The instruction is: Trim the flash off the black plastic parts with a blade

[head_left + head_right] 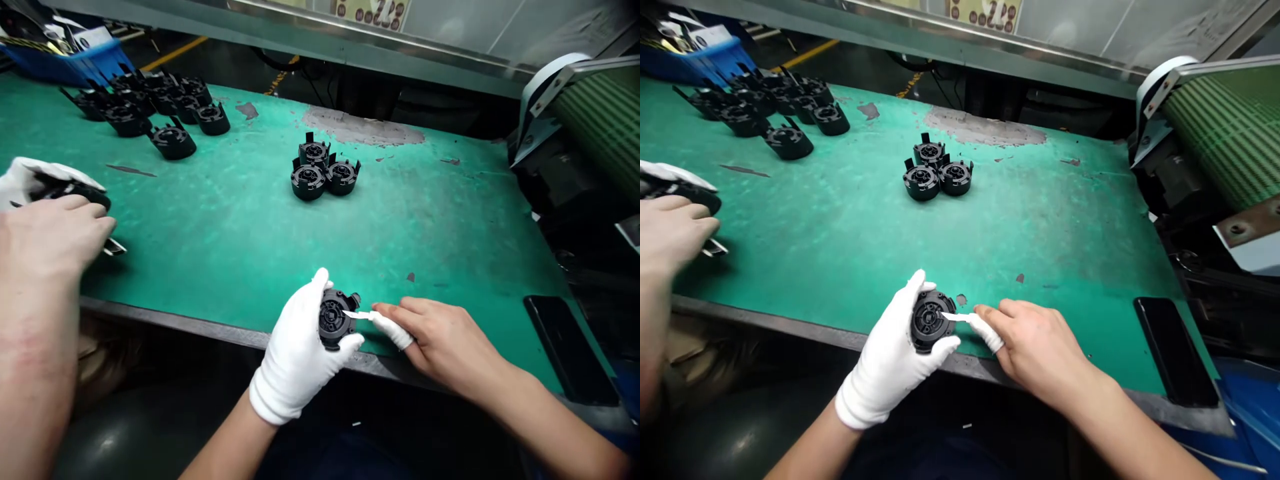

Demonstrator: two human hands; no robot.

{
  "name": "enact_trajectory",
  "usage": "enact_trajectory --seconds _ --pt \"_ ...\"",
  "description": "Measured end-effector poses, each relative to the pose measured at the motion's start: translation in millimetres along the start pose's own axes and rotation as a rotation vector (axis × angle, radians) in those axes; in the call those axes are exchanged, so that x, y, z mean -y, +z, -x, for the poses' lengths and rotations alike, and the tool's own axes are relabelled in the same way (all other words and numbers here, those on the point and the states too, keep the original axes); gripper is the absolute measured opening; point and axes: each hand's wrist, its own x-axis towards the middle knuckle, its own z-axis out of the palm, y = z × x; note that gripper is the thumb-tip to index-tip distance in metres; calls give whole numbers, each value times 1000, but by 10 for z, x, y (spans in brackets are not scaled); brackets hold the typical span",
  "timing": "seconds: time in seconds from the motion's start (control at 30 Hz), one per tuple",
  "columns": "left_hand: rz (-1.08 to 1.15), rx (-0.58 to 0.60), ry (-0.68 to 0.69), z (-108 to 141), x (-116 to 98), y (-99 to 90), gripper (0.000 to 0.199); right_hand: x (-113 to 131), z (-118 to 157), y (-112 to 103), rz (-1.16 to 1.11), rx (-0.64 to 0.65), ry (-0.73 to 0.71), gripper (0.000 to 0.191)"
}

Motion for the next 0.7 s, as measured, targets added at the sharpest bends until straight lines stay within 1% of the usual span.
enact_trajectory --seconds 0.1,0.27,0.37,0.5,0.6,0.7 --pt "-10 -11 6 -12 -23 12 96 7 -9 10 24 -26 43 40" --pt "-18 -24 15 -13 -28 22 96 39 32 38 -69 -22 37 39" --pt "-25 -38 15 -4 -42 49 97 79 25 62 -30 -55 68 39" --pt "-74 -130 0 12 -99 144 98 141 3 97 43 -118 153 37" --pt "-117 -189 0 21 -131 212 98 165 19 123 -39 -139 156 36" --pt "-118 -196 -2 23 -136 234 95 173 46 147 -115 -137 134 36"
